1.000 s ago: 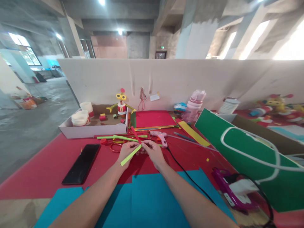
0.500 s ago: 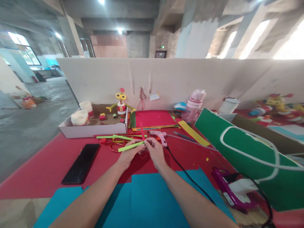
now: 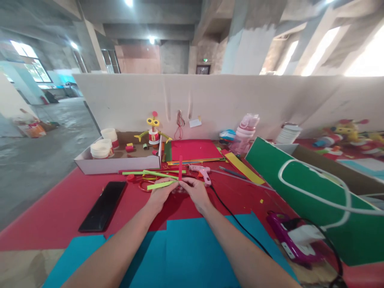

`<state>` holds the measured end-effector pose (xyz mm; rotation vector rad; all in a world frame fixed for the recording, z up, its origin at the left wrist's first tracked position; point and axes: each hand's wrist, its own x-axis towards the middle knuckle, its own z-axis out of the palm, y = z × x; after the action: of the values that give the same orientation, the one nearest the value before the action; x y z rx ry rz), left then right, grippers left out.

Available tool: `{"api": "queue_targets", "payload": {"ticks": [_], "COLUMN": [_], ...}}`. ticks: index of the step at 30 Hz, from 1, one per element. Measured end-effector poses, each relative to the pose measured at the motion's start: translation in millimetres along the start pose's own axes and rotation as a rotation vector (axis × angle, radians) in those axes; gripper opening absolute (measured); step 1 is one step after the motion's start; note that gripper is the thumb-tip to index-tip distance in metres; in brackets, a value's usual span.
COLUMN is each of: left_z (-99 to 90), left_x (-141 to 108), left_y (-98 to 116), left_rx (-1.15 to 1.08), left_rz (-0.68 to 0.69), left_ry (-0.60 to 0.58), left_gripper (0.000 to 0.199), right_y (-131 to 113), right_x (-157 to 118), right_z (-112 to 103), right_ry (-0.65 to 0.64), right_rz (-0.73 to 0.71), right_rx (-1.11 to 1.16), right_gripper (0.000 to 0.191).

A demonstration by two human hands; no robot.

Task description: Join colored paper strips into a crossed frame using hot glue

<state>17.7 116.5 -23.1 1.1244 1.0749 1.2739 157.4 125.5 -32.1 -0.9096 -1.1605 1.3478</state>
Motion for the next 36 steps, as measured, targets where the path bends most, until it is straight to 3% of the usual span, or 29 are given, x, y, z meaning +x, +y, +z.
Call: {"api": "queue_targets", "payload": {"ticks": [5, 13, 19, 25, 31, 36], "left_z": [1.6, 2.4, -0.2, -0.2, 0.7, 0.5], "left_x": [-1.8, -0.3, 1.1, 1.3, 1.8, 2.2], "left_y": [1.7, 2.1, 1.0, 2.8, 1.4, 0.0], "left_rx": [0.007, -0.001, -0.009, 0.021, -0.008, -0.039], "left_rz": [0.023, 0.009, 0.035, 0.028, 0.011, 0.014], "left_ry": [-0.008, 0.029, -0.056, -0.035, -0.087, -0.070], "left_gripper": [0.021, 0.023, 0.030, 0.029, 0.028, 0.027], "right_y": [0.8, -0.9, -0.1, -3.5, -3.9, -2.5], "right_x": [0.0, 0.5, -2.7, -3.0, -3.3, -3.9], "right_z": [-2.3, -3.4, 2.8, 1.3, 4.7, 6.9], "right_ry": [0.035, -0.017, 0.059, 0.026, 0.063, 0.007], "right_rz": [-0.052, -0.013, 0.015, -0.011, -0.021, -0.016], "right_rx": [-0.045, -0.014, 0.087, 0.022, 0.089, 0.168], "right_gripper": [0.028, 0.029, 0.027, 0.029, 0.023, 0.024]}}
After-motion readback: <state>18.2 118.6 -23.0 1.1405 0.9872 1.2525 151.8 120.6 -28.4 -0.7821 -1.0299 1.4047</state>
